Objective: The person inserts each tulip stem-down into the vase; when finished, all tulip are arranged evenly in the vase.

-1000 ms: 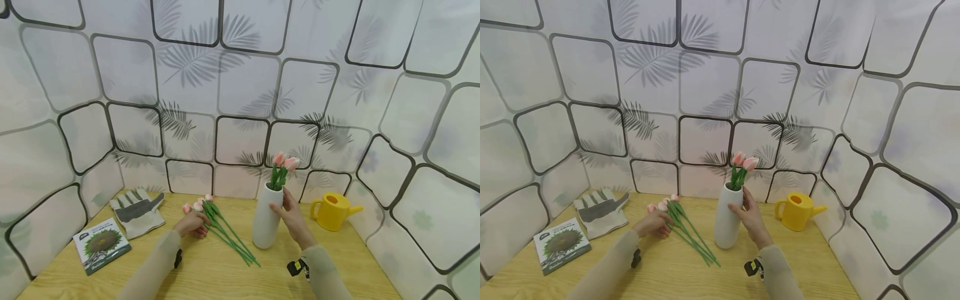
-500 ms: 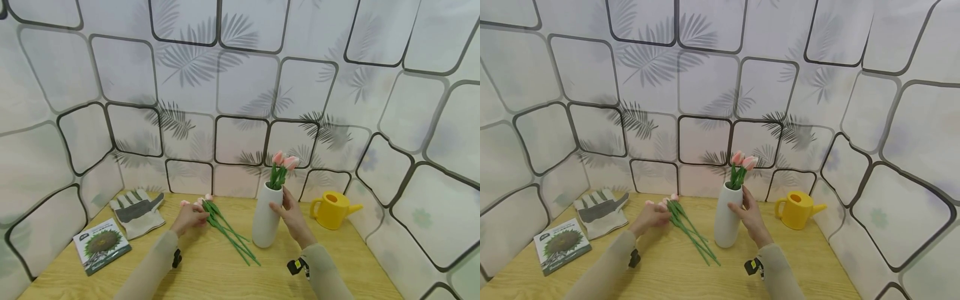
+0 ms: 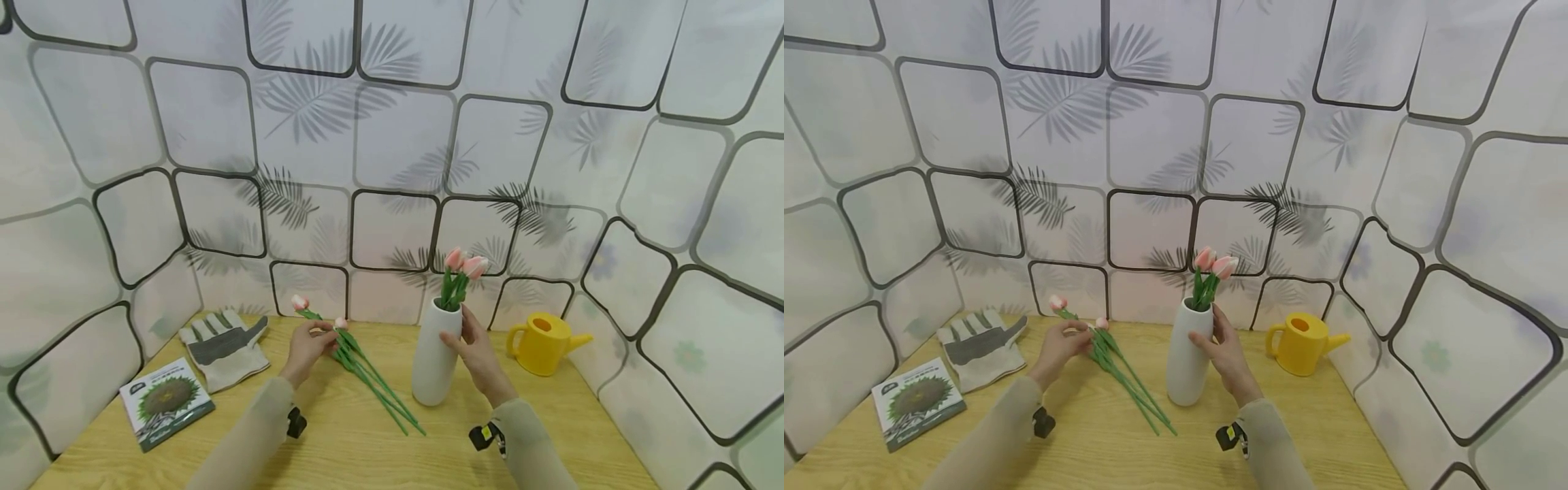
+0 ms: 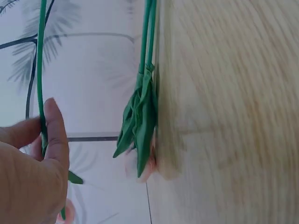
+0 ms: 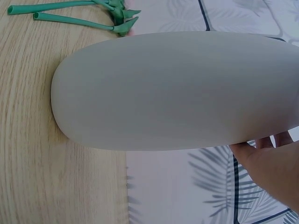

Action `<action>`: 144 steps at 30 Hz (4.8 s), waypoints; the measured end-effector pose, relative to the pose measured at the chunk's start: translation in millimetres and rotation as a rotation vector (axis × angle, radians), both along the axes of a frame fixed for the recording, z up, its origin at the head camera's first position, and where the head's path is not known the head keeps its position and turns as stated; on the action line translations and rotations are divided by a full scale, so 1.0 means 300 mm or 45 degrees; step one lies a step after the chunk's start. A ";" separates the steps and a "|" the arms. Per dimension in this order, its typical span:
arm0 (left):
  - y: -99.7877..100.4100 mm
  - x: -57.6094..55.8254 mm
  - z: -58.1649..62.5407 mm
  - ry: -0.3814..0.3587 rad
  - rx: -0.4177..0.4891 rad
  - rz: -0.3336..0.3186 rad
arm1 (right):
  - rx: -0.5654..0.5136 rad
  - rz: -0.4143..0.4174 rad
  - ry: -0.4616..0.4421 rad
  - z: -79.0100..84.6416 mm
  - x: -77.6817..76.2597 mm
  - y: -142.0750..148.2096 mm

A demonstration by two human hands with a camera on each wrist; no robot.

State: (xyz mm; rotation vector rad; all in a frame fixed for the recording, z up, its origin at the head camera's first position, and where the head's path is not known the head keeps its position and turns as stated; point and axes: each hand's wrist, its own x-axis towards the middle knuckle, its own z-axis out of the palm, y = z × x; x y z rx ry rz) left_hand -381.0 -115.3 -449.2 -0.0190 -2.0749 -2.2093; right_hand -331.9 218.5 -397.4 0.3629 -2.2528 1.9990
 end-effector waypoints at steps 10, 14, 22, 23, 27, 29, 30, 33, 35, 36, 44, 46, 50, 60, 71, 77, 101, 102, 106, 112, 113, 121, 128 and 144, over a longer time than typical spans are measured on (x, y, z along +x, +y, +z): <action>0.040 0.001 0.074 0.175 0.164 0.109 | -0.011 -0.008 0.010 -0.004 -0.003 0.000; 0.053 0.008 0.107 0.264 0.213 0.133 | -0.003 -0.004 0.019 -0.006 -0.005 0.002; 0.086 0.014 0.196 0.419 0.245 0.182 | 0.004 -0.008 0.002 0.001 0.003 -0.001; 0.091 0.017 0.212 0.431 0.257 0.188 | 0.002 -0.009 0.000 0.000 0.003 -0.001; 0.116 0.023 0.277 0.467 0.326 0.193 | -0.002 -0.003 0.010 -0.004 -0.002 0.000; 0.128 0.029 0.307 0.486 0.338 0.197 | -0.004 -0.001 0.018 -0.006 -0.005 0.000; 0.133 0.030 0.321 0.499 0.341 0.195 | -0.004 0.001 0.025 -0.007 -0.006 0.001; 0.154 0.037 0.357 0.529 0.332 0.194 | -0.004 0.000 0.036 -0.008 -0.009 0.002; 0.166 0.041 0.375 0.546 0.334 0.191 | -0.004 0.002 0.034 -0.008 -0.009 0.001; 0.172 0.043 0.381 0.550 0.331 0.192 | -0.003 0.000 0.033 -0.008 -0.009 0.001; 0.204 0.039 0.419 0.576 0.385 0.197 | 0.006 -0.005 0.020 -0.010 -0.012 0.001; 0.211 0.037 0.431 0.584 0.385 0.203 | 0.001 -0.007 0.023 -0.011 -0.011 0.001; 0.229 0.036 0.457 0.604 0.418 0.226 | 0.000 -0.004 0.033 -0.011 -0.013 0.001; 0.292 0.030 0.500 0.680 0.418 0.285 | 0.004 0.003 0.043 -0.018 -0.014 0.005; 0.362 0.052 0.528 0.873 0.124 0.269 | 0.010 0.007 0.055 -0.013 -0.001 0.002; 0.396 0.059 0.535 0.956 -0.018 0.285 | -0.003 0.001 0.051 -0.014 0.001 0.002; 0.509 0.047 0.438 1.025 -0.444 0.138 | 0.007 -0.005 0.057 -0.020 -0.004 -0.002; 0.512 0.048 0.433 1.026 -0.461 0.124 | 0.006 -0.003 0.059 -0.021 -0.006 -0.001; 0.522 0.050 0.417 1.039 -0.510 0.080 | 0.003 0.004 0.060 -0.023 -0.008 0.000; 0.540 0.046 0.388 1.072 -0.603 0.055 | 0.000 0.005 0.061 -0.025 -0.008 0.001; 0.544 0.047 0.383 1.077 -0.615 0.061 | -0.001 0.004 0.060 -0.025 -0.008 0.001; 0.568 0.053 0.355 1.042 -0.633 0.101 | -0.005 0.003 0.046 -0.020 -0.004 -0.002; 0.564 0.055 0.346 0.907 -0.597 0.065 | -0.016 0.020 0.050 -0.019 -0.005 0.000; 0.577 0.045 0.372 0.738 -0.484 0.032 | -0.017 0.016 0.039 -0.017 0.004 -0.001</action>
